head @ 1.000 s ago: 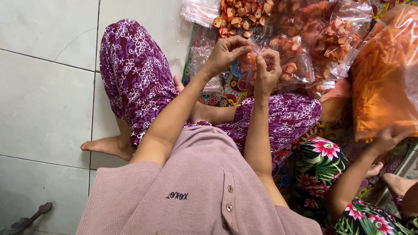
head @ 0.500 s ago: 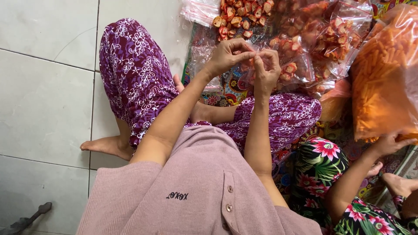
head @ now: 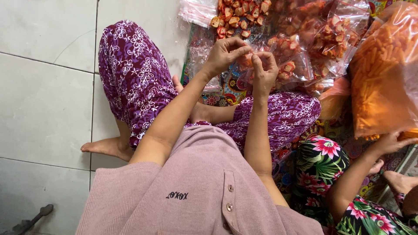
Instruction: Manually packing small orange snacks into individual plastic bags using a small spoon while sitting on the floor.
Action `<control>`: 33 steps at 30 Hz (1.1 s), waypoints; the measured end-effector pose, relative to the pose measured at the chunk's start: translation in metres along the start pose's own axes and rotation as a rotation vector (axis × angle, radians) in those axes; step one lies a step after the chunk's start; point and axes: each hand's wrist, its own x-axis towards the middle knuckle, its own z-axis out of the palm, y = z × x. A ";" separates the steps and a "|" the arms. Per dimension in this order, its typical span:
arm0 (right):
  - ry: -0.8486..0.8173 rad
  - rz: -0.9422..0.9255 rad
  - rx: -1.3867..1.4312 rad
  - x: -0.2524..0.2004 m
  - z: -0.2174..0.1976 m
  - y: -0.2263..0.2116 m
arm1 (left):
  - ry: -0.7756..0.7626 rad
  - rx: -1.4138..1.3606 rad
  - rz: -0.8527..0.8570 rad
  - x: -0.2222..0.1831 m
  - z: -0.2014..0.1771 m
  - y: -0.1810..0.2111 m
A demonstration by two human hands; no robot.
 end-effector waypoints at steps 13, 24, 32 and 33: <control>-0.114 -0.075 -0.262 0.005 -0.003 0.001 | -0.008 0.191 0.077 0.002 -0.005 -0.017; -0.160 -0.228 -0.594 0.003 0.027 -0.015 | 0.240 0.454 0.103 -0.001 -0.003 -0.005; -0.201 -0.208 -0.717 -0.015 0.025 -0.030 | 0.278 0.356 0.059 -0.003 -0.013 0.028; -0.174 -0.194 -0.681 -0.015 0.024 -0.032 | 0.228 0.315 0.050 -0.005 -0.012 0.032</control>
